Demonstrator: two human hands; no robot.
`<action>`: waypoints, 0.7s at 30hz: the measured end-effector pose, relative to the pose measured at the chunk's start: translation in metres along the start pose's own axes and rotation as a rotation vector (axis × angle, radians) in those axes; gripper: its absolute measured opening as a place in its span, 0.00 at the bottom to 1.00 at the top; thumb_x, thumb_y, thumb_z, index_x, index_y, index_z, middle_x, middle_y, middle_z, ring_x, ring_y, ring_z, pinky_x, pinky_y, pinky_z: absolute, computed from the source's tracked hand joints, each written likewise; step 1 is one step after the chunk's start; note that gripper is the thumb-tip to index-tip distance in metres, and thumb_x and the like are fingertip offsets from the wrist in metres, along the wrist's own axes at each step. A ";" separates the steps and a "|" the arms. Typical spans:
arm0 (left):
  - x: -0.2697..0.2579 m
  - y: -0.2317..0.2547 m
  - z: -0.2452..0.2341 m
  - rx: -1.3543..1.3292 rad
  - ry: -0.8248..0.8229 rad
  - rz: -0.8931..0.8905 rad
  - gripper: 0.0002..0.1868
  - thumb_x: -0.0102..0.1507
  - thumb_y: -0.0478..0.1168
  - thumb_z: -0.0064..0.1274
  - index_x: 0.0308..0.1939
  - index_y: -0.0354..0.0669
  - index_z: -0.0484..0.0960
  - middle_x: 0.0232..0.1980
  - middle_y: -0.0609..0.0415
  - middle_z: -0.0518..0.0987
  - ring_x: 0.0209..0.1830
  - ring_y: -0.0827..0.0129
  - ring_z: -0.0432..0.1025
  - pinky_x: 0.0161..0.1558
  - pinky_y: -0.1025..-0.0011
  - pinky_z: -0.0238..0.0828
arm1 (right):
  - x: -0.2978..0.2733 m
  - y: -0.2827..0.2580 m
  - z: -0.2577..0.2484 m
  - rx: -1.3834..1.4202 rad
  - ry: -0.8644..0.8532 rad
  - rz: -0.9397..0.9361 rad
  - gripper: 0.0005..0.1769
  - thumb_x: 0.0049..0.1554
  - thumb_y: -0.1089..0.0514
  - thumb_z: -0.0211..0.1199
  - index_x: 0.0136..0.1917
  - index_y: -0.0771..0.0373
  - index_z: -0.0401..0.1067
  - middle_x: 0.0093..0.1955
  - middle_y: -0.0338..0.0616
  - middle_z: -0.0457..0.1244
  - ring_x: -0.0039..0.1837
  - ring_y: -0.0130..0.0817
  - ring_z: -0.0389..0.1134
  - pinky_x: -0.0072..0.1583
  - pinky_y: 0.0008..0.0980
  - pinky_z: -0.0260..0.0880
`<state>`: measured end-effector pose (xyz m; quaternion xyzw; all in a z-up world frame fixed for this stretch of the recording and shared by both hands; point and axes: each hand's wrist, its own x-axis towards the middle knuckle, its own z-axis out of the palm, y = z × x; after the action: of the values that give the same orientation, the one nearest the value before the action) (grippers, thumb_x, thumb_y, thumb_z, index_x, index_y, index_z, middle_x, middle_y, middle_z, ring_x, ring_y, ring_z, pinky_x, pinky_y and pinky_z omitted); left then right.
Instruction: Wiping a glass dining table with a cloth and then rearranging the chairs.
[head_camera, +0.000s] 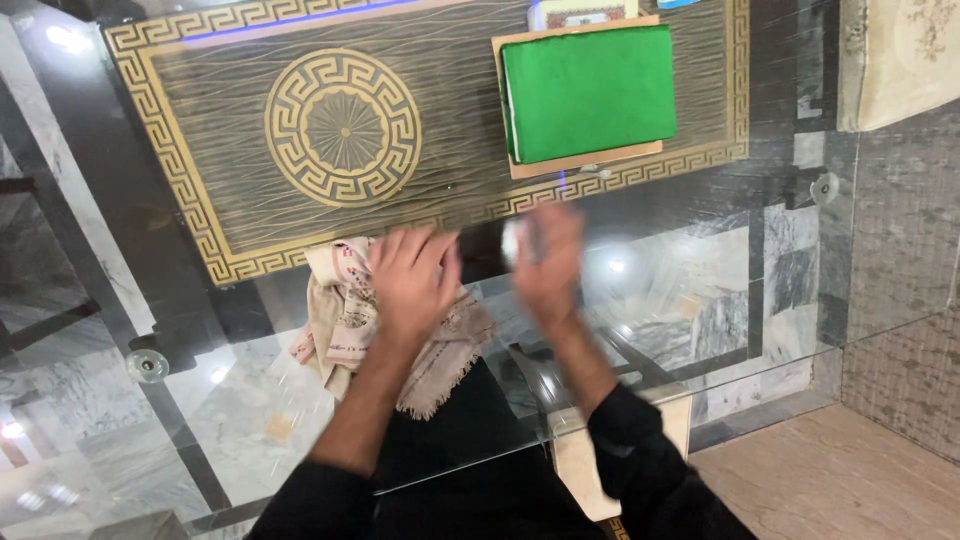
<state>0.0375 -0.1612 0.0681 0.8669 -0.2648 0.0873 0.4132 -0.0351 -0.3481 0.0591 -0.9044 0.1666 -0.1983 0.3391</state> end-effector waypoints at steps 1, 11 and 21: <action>-0.025 -0.008 -0.013 0.003 -0.001 -0.005 0.08 0.64 0.36 0.61 0.47 0.44 0.86 0.49 0.55 0.80 0.50 0.60 0.73 0.55 0.59 0.65 | -0.028 -0.011 0.011 0.002 -0.006 0.001 0.12 0.66 0.59 0.62 0.62 0.63 0.72 0.59 0.50 0.66 0.63 0.46 0.66 0.66 0.47 0.67; -0.094 -0.074 -0.038 0.328 -0.454 -0.014 0.36 0.65 0.56 0.51 0.76 0.53 0.68 0.81 0.52 0.61 0.81 0.55 0.51 0.77 0.44 0.37 | -0.110 -0.043 0.073 -0.213 -0.629 -0.263 0.45 0.60 0.40 0.59 0.81 0.65 0.52 0.84 0.62 0.43 0.85 0.57 0.40 0.81 0.58 0.34; 0.063 -0.112 0.006 0.287 -0.429 0.171 0.38 0.68 0.57 0.46 0.82 0.56 0.63 0.86 0.59 0.55 0.86 0.63 0.45 0.81 0.48 0.32 | 0.017 -0.034 0.115 -0.411 -0.365 -0.167 0.44 0.63 0.43 0.53 0.84 0.65 0.46 0.87 0.64 0.36 0.88 0.60 0.32 0.83 0.60 0.28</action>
<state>0.1499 -0.1318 0.0125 0.8899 -0.4032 -0.0272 0.2117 0.0392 -0.2683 0.0066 -0.9855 0.0644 -0.0218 0.1555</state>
